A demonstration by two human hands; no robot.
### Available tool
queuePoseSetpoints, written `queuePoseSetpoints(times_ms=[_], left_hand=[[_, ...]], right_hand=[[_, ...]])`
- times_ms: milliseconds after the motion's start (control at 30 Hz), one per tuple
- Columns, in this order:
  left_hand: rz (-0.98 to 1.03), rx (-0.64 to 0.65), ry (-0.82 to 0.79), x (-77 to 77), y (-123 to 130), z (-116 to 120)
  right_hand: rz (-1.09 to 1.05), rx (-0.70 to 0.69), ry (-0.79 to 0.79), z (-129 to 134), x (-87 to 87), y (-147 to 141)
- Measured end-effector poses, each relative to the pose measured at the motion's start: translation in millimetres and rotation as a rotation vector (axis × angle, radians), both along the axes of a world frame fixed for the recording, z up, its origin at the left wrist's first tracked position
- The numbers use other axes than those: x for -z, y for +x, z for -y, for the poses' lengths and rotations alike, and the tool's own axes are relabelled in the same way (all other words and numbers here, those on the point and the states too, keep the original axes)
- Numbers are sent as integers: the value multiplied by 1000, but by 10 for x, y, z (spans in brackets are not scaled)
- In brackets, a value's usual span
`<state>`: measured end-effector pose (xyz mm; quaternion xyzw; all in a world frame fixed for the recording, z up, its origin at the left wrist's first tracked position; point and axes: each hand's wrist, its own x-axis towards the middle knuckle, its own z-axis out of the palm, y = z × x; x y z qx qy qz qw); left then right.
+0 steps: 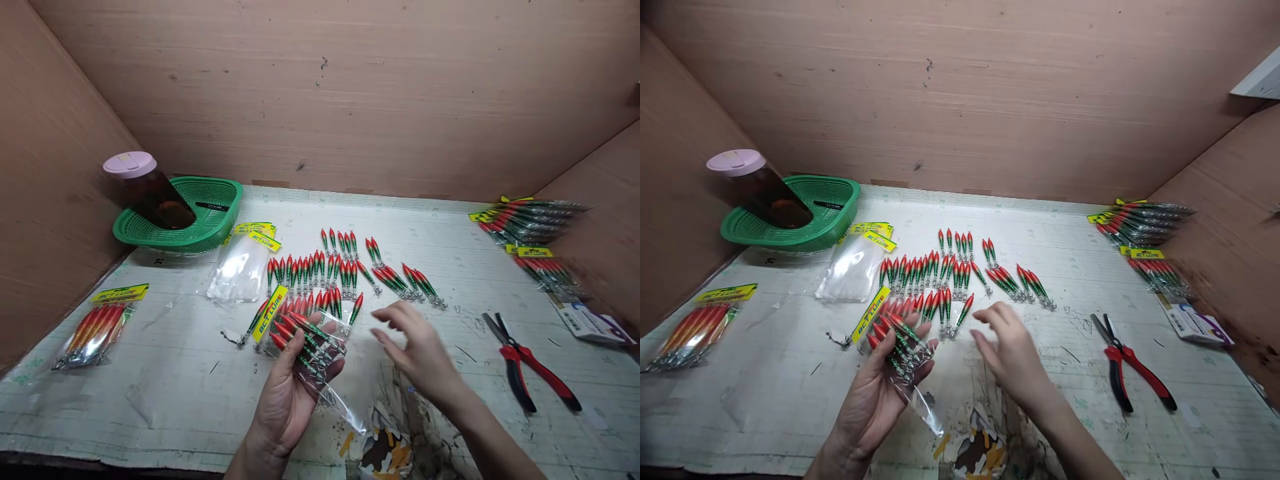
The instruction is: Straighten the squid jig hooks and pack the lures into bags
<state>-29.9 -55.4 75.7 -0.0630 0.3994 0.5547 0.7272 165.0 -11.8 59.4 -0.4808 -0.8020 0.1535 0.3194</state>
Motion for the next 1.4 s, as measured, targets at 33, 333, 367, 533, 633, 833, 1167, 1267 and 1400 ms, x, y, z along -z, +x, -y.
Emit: queuePoseSetpoints(times_ms=[33, 333, 367, 533, 633, 833, 1167, 1267, 1400], left_hand=[[-5, -10, 0, 1, -13, -7], [-28, -7, -36, -52, 30, -20], [-29, -5, -38, -52, 32, -24], [-22, 14, -27, -16, 64, -58], [-26, -4, -29, 0, 98, -75], [-48, -51, -57, 27, 124, -90], [-31, -53, -35, 1, 186, -47], [-39, -63, -30, 11, 170, -28], [-45, -49, -35, 33, 171, -25]], right_hand=[[69, -47, -59, -39, 115, -47], [132, -49, -93, -21, 555, -197], [111, -54, -96, -7, 535, -134], [14, -53, -99, 8, 454, 120], [-17, -57, -69, -5, 426, 137], [-164, -53, -19, 93, 84, 74], [-22, -112, 287, 262, -288, -206], [-40, -87, 287, 259, -250, -217], [1, -85, 279, 278, -231, -204]])
